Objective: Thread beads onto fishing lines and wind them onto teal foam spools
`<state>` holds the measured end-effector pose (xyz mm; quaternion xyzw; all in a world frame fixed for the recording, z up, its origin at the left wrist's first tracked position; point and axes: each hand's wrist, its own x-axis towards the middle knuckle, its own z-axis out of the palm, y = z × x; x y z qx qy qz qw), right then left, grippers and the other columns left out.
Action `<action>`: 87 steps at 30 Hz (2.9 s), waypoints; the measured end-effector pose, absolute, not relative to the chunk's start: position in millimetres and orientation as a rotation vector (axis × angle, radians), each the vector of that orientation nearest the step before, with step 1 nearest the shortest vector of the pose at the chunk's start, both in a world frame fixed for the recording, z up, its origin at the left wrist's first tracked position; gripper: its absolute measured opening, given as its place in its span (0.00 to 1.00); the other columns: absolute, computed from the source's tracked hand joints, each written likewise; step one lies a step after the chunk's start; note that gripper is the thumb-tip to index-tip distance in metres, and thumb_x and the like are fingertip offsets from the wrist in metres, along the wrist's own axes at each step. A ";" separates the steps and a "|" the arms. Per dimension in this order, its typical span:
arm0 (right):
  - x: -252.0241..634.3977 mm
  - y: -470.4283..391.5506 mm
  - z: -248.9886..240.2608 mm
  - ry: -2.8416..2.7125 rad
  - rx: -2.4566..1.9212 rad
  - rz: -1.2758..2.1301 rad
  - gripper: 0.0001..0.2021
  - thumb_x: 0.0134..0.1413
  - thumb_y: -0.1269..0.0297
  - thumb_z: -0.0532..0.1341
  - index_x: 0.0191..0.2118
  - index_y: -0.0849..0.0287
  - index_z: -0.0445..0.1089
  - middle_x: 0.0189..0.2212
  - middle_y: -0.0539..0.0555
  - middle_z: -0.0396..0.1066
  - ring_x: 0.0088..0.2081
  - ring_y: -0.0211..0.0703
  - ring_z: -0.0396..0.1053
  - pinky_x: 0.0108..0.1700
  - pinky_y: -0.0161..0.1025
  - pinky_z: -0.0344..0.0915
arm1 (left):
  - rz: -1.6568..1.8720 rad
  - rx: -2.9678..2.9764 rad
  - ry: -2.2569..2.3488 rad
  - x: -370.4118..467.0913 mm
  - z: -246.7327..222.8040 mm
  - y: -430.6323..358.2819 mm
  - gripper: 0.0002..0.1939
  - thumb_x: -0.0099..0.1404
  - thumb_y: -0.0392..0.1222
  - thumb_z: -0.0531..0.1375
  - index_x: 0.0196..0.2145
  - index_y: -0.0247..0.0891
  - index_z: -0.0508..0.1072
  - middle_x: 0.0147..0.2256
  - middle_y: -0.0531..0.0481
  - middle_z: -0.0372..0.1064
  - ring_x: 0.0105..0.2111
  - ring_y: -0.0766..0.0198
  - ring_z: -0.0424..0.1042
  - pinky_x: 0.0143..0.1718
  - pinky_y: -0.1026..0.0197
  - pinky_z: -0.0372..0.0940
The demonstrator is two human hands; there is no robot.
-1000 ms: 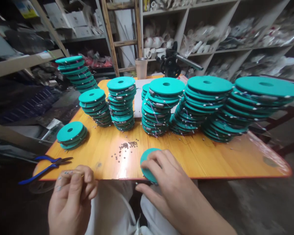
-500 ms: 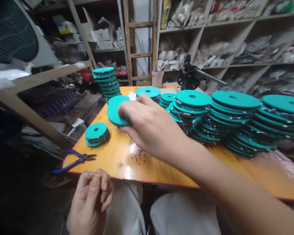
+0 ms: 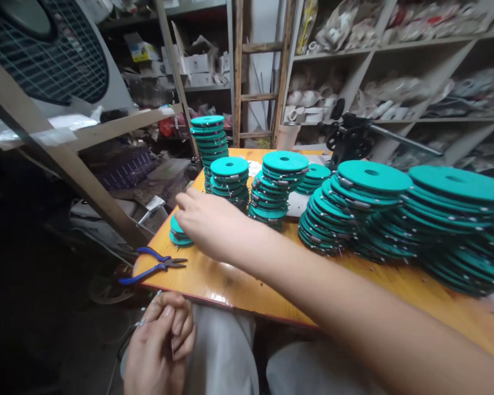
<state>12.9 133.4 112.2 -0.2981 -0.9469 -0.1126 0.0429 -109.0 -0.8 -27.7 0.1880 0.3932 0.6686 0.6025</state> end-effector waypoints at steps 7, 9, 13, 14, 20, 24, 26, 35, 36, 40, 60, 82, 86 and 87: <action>-2.7 160.2 76.0 -2.866 -1.033 -0.202 0.09 0.57 0.77 0.56 0.40 0.69 0.73 0.44 0.65 0.66 0.47 0.54 0.62 0.44 0.44 0.63 | 1.596 0.568 0.941 -108.7 -18.4 -4.0 0.13 0.60 0.49 0.67 0.35 0.36 0.73 0.22 0.54 0.63 0.21 0.70 0.65 0.16 0.73 0.60; 2.9 159.1 76.8 -2.820 -1.039 -0.144 0.07 0.56 0.76 0.57 0.39 0.67 0.72 0.44 0.63 0.65 0.47 0.51 0.62 0.44 0.42 0.62 | 1.642 0.603 0.953 -108.2 -12.5 0.1 0.13 0.60 0.49 0.67 0.34 0.37 0.73 0.22 0.54 0.61 0.21 0.69 0.65 0.15 0.72 0.59; 21.1 131.8 79.5 -2.689 -1.039 -0.038 0.10 0.55 0.62 0.62 0.40 0.63 0.69 0.43 0.58 0.63 0.44 0.45 0.61 0.43 0.39 0.61 | 1.788 0.619 0.999 -106.7 -0.7 9.5 0.14 0.58 0.49 0.69 0.32 0.37 0.72 0.20 0.58 0.56 0.17 0.76 0.54 0.14 0.76 0.52; 26.6 121.2 78.9 -2.658 -1.044 -0.015 0.12 0.54 0.58 0.63 0.38 0.62 0.69 0.41 0.57 0.63 0.42 0.44 0.61 0.42 0.39 0.60 | 1.796 0.633 1.015 -105.6 1.4 10.8 0.15 0.58 0.50 0.69 0.32 0.36 0.72 0.20 0.59 0.54 0.17 0.76 0.52 0.15 0.76 0.51; 63.5 62.3 61.3 -2.414 -1.100 0.267 0.14 0.50 0.55 0.64 0.29 0.61 0.63 0.33 0.52 0.61 0.35 0.40 0.57 0.36 0.38 0.53 | 1.602 0.842 1.296 -86.3 2.0 7.9 0.20 0.56 0.53 0.70 0.39 0.36 0.75 0.22 0.58 0.56 0.20 0.76 0.55 0.20 0.74 0.55; 86.3 40.5 45.7 -2.256 -1.190 0.278 0.13 0.48 0.61 0.65 0.28 0.61 0.60 0.31 0.52 0.60 0.34 0.40 0.57 0.33 0.37 0.50 | 1.515 1.033 1.329 -69.9 -3.9 5.2 0.15 0.58 0.50 0.69 0.27 0.35 0.75 0.21 0.55 0.58 0.19 0.75 0.56 0.19 0.73 0.52; 95.5 32.0 40.0 -2.155 -1.211 0.345 0.12 0.48 0.63 0.65 0.29 0.61 0.61 0.32 0.51 0.60 0.34 0.39 0.59 0.33 0.36 0.52 | 1.503 1.079 1.295 -62.3 -6.4 3.7 0.12 0.59 0.47 0.68 0.26 0.36 0.76 0.22 0.55 0.60 0.19 0.75 0.56 0.20 0.72 0.53; 132.4 -1.4 25.0 -1.841 -1.191 0.711 0.11 0.53 0.64 0.63 0.31 0.59 0.59 0.30 0.48 0.59 0.30 0.34 0.60 0.29 0.33 0.56 | 1.782 1.166 1.249 -16.0 0.1 -16.1 0.10 0.55 0.44 0.71 0.21 0.42 0.78 0.19 0.53 0.64 0.23 0.69 0.63 0.25 0.69 0.56; 139.1 -4.5 24.8 -1.841 -1.172 0.740 0.10 0.53 0.64 0.62 0.32 0.59 0.59 0.30 0.49 0.59 0.31 0.34 0.61 0.30 0.33 0.57 | 1.775 1.131 1.247 -13.5 0.5 -17.4 0.11 0.54 0.45 0.72 0.20 0.41 0.77 0.19 0.53 0.63 0.22 0.70 0.61 0.24 0.69 0.55; 171.5 -12.6 27.6 -2.040 -1.158 0.569 0.16 0.44 0.70 0.65 0.41 0.57 0.63 0.40 0.53 0.63 0.40 0.40 0.66 0.39 0.35 0.66 | 1.547 0.897 1.321 -13.2 -4.2 -13.7 0.18 0.52 0.53 0.72 0.22 0.37 0.74 0.19 0.56 0.54 0.19 0.74 0.51 0.20 0.70 0.48; 145.6 -9.9 21.2 -2.002 -1.203 0.417 0.08 0.67 0.70 0.55 0.39 0.58 0.71 0.34 0.52 0.74 0.38 0.39 0.71 0.41 0.38 0.70 | 1.074 0.740 1.040 -2.6 -9.1 -5.6 0.24 0.57 0.59 0.68 0.36 0.36 0.67 0.19 0.62 0.51 0.17 0.78 0.48 0.19 0.73 0.45; 145.5 -5.7 21.1 -1.642 -1.141 0.634 0.06 0.59 0.74 0.63 0.34 0.58 0.77 0.30 0.49 0.76 0.34 0.33 0.74 0.38 0.29 0.70 | 1.122 0.578 0.965 11.4 -10.9 -17.8 0.26 0.59 0.63 0.64 0.30 0.40 0.58 0.19 0.62 0.50 0.18 0.76 0.48 0.18 0.73 0.46; 146.5 -5.0 20.4 -1.662 -1.147 0.583 0.07 0.59 0.76 0.63 0.34 0.58 0.76 0.30 0.48 0.75 0.34 0.31 0.73 0.38 0.27 0.69 | 1.145 0.482 0.930 7.3 -6.5 -14.7 0.25 0.58 0.58 0.67 0.31 0.40 0.59 0.18 0.62 0.52 0.17 0.77 0.46 0.18 0.75 0.43; 146.7 -4.8 20.4 -1.674 -1.147 0.576 0.07 0.59 0.76 0.62 0.34 0.59 0.75 0.30 0.48 0.75 0.34 0.31 0.73 0.38 0.26 0.68 | 1.146 0.474 0.930 6.5 -6.4 -14.4 0.25 0.58 0.58 0.68 0.32 0.40 0.59 0.18 0.63 0.52 0.17 0.78 0.46 0.18 0.75 0.43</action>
